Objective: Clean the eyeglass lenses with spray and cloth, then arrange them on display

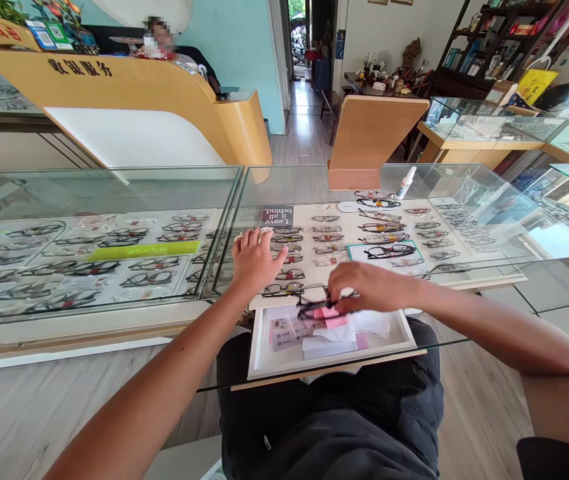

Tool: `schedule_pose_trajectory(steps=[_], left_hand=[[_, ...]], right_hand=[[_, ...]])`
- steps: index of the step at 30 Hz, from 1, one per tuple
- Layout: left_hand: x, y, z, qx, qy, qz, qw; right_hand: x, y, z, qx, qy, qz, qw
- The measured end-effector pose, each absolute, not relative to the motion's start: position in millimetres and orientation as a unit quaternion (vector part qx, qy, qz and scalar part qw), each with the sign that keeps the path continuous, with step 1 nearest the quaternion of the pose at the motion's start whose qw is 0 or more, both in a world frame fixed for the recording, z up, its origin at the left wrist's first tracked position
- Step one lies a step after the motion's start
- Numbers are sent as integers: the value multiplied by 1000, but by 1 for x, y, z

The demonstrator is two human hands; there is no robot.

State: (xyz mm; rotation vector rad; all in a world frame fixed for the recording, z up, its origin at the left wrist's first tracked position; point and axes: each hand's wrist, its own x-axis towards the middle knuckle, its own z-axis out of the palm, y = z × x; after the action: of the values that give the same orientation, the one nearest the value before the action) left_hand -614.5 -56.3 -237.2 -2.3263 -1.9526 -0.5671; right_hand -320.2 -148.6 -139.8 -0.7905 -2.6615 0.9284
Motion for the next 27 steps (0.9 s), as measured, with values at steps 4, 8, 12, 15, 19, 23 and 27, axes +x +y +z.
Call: schedule_pose_trajectory(steps=[4, 8, 12, 15, 19, 23, 27], left_hand=[[-616, -55, -237, -752, -637, -170, 11], [-618, -54, -238, -752, -638, -164, 4], [-617, -54, -239, -751, -638, -169, 22], [-616, -56, -238, -752, -635, -172, 33], [-615, -57, -237, -752, -635, -176, 33], [-615, -56, -237, -750, -637, -174, 24], [-615, -56, -238, -751, -636, -176, 24]], right_hand=[[-316, -113, -123, -331, -929, 132, 104], [-318, -85, -135, -382, -923, 37, 37], [-317, -72, -146, -395, -919, 4, 7], [-313, -66, -153, -405, -914, 15, 13], [-306, -57, -162, -412, -909, 41, 35], [-302, -52, -167, -398, -913, 68, 59], [-301, -52, -167, -396, -913, 74, 58]])
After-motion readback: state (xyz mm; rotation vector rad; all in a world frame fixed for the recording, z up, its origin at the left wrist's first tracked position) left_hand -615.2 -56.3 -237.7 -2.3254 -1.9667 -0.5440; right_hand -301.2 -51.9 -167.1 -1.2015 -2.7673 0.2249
